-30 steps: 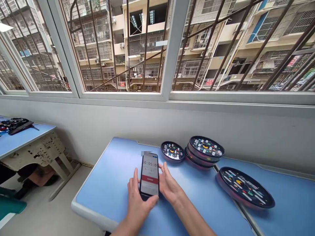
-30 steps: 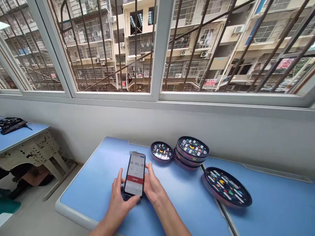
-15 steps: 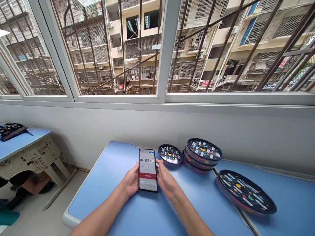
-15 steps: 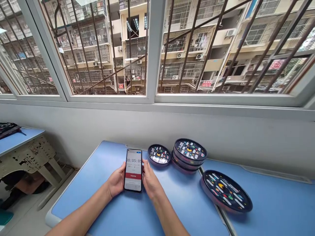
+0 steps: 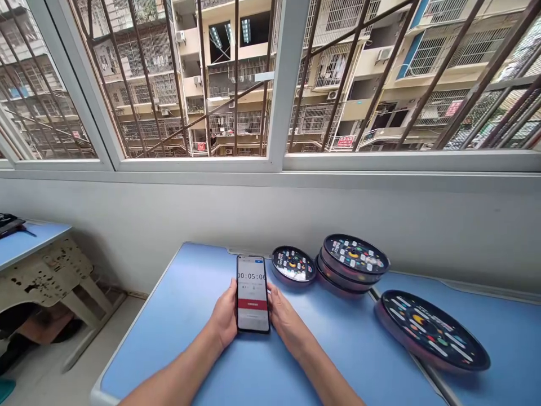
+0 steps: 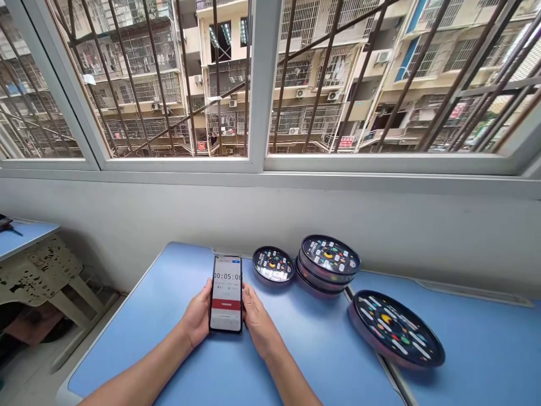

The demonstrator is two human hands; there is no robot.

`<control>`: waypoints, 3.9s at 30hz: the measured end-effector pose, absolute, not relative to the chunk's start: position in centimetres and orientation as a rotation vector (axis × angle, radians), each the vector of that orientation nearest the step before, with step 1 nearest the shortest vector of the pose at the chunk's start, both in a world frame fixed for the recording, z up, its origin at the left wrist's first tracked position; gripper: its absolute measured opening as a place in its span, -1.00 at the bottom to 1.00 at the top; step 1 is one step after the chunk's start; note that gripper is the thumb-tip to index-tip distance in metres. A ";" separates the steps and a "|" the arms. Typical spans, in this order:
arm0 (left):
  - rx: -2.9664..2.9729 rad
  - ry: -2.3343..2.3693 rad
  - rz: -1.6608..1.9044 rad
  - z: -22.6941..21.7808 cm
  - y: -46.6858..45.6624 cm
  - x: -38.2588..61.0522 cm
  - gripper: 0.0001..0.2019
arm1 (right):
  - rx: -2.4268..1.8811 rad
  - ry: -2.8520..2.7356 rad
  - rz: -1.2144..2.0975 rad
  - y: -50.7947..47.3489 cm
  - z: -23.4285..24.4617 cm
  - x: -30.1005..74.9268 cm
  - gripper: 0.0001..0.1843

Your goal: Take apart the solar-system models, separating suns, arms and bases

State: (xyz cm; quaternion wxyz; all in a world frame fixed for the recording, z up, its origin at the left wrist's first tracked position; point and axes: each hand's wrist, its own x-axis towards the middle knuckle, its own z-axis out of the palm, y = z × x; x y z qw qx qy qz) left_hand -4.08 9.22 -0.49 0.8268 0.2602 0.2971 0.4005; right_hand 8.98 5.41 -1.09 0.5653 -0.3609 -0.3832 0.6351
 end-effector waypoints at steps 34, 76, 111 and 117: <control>0.670 0.588 1.078 -0.9 10.1 -3.8 -0.55 | -0.917 -0.913 1.403 6.5 -1.0 7.5 -0.54; 0.766 0.610 1.112 -0.8 10.5 -4.7 -0.52 | -0.958 -1.057 1.303 7.0 -2.1 6.8 -0.52; 0.746 0.621 1.143 -1.0 10.5 -4.6 -0.55 | -0.969 -1.066 1.265 7.1 -2.5 6.8 -0.63; 0.737 0.624 1.153 -0.9 10.5 -4.6 -0.57 | -0.981 -1.075 1.236 7.2 -2.4 6.7 -0.65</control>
